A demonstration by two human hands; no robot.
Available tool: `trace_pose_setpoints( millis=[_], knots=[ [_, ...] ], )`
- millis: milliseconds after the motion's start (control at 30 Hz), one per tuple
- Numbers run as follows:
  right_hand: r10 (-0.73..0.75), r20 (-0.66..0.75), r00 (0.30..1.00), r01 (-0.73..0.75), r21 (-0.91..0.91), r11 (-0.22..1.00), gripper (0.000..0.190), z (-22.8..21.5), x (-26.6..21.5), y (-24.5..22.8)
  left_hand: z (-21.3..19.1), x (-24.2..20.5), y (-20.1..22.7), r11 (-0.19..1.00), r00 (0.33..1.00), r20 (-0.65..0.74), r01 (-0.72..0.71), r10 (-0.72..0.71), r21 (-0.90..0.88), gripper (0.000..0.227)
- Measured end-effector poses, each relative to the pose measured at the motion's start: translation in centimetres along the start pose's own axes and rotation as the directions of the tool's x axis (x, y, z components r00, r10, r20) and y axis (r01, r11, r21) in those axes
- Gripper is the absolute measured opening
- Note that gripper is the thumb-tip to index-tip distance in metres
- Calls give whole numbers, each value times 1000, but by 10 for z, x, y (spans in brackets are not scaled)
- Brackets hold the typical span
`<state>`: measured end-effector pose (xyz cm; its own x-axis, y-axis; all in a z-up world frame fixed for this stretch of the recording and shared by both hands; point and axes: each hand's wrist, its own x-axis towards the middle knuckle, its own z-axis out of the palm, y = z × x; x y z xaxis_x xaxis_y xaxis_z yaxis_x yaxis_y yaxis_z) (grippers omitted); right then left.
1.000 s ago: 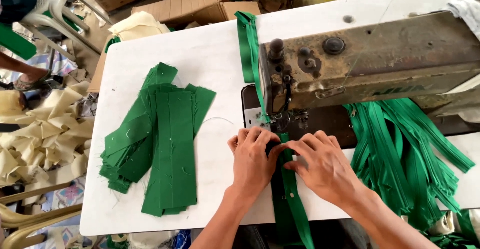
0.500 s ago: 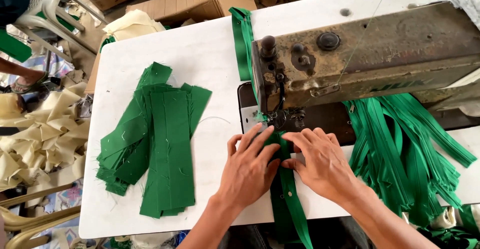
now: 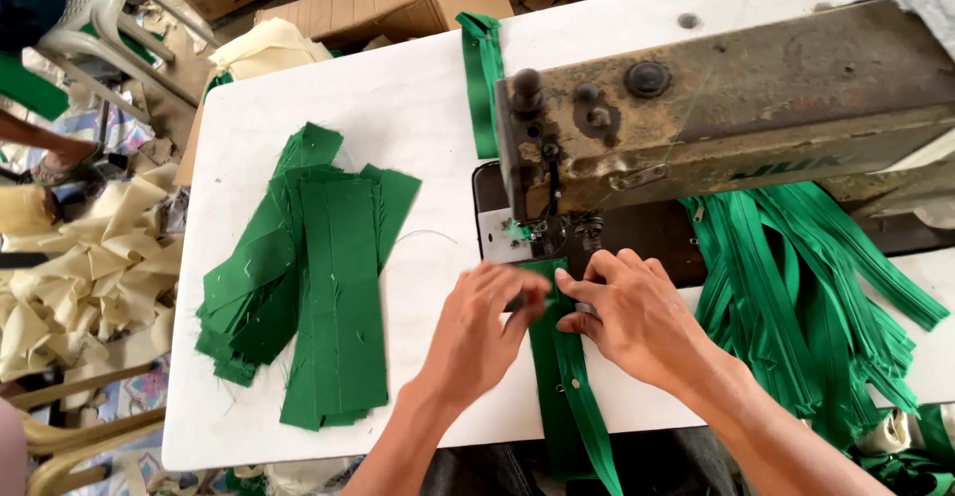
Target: Sewing green zippers onto fabric strips using an industrial sewing machine
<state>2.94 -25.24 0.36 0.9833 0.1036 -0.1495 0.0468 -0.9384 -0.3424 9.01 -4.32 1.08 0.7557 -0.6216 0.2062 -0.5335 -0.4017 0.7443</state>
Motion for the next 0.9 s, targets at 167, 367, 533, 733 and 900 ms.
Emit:
trace_pose_setpoints(
  millis=[167,367,533,733,900],
  knots=[
    [-85,-74,994,85,-9,996,31,8,-3,4,1,-32,13,973,989,138,-84,55,213,26],
    [-74,-54,996,72,-44,996,32,10,-5,5,18,-24,28,926,976,67,-218,207,307,32],
    [-30,-27,999,28,-62,998,43,11,-2,4,23,-28,17,902,958,34,-280,285,329,30],
    [-22,43,999,25,-72,997,51,4,2,3,13,-25,10,892,947,91,-320,307,318,33],
    [101,230,968,-135,138,981,43,-36,21,-5,19,-31,10,869,950,64,-307,307,388,36]
  ],
)
